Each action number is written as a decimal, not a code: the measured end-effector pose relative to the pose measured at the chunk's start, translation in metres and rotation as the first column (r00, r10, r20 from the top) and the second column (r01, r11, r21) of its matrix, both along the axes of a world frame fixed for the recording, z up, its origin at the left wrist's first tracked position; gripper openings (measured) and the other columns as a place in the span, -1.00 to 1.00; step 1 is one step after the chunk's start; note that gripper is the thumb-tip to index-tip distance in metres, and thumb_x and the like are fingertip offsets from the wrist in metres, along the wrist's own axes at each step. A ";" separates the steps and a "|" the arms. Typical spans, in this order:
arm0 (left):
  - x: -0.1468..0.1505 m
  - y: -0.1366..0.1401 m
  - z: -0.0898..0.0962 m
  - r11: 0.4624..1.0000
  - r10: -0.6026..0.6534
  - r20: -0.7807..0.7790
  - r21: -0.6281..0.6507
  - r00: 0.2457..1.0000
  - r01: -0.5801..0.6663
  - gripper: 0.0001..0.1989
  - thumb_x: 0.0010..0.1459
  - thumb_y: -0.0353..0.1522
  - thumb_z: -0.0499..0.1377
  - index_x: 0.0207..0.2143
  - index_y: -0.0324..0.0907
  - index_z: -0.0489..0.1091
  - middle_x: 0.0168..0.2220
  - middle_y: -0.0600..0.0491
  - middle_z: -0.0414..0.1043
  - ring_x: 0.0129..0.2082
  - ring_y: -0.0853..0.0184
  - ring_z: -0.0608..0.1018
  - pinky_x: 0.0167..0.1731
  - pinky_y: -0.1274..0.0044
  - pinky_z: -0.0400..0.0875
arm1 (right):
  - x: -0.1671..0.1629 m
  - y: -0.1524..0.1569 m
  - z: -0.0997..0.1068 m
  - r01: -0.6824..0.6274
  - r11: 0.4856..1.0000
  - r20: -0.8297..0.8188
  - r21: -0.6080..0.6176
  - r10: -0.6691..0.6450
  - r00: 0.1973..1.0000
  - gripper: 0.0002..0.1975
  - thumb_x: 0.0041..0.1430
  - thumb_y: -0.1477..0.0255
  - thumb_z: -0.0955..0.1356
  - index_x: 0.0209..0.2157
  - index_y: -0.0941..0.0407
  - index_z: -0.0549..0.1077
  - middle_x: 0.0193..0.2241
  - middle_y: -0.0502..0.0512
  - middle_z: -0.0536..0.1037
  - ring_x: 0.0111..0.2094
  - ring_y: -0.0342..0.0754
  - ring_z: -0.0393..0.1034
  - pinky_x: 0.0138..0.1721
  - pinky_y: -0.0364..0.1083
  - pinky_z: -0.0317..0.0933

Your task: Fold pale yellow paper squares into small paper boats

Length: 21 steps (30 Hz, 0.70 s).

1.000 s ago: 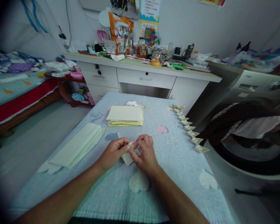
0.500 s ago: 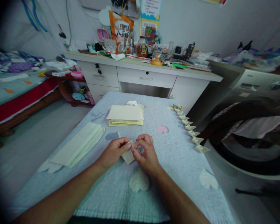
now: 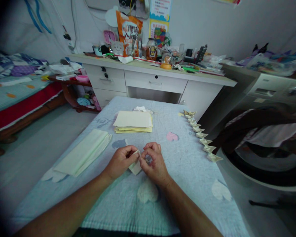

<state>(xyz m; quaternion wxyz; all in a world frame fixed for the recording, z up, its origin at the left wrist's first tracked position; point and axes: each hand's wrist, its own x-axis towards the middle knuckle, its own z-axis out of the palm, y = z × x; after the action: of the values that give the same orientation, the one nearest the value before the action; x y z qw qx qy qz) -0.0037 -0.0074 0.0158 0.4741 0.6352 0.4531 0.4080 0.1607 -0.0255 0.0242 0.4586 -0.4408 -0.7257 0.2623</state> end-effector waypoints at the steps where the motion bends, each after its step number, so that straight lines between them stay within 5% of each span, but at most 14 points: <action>1: 0.000 0.000 0.000 1.000 0.003 -0.001 0.000 1.000 -0.003 -0.84 0.10 -0.31 0.16 -0.37 -0.23 0.45 -0.55 0.13 0.36 -0.55 0.44 0.36 -0.54 0.62 0.20 | 0.000 0.000 0.000 0.003 1.000 0.007 0.005 -0.003 1.000 -0.92 0.06 0.54 0.34 -0.44 0.08 0.37 -0.22 0.06 0.32 -0.10 0.00 0.20 -0.03 0.01 0.08; 11: 0.000 -0.001 -0.002 0.999 -0.043 0.049 -0.019 0.998 0.044 -0.73 0.17 -0.25 0.13 -0.16 -0.22 0.44 -0.38 0.04 0.49 -0.43 0.37 0.47 -0.43 0.58 0.30 | 0.001 -0.003 0.003 0.011 0.999 0.012 0.034 -0.012 1.000 -0.92 0.06 0.54 0.35 -0.43 0.08 0.38 -0.21 0.06 0.32 -0.09 0.00 0.20 -0.02 0.01 0.09; 21: 0.001 0.000 0.004 0.999 0.025 -0.018 0.039 1.000 -0.024 -0.89 0.09 -0.35 0.14 -0.42 -0.21 0.37 -0.54 0.16 0.26 -0.52 0.43 0.32 -0.49 0.61 0.19 | 0.000 -0.002 0.000 -0.002 0.999 0.054 0.040 0.000 0.999 -0.93 0.06 0.54 0.35 -0.42 0.08 0.39 -0.20 0.07 0.32 -0.08 0.01 0.20 -0.02 0.03 0.10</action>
<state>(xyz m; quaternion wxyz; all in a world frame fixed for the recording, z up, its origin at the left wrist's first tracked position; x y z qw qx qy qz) -0.0031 -0.0077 0.0202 0.4525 0.6423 0.4573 0.4167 0.1607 -0.0270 0.0242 0.4475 -0.4379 -0.7432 0.2360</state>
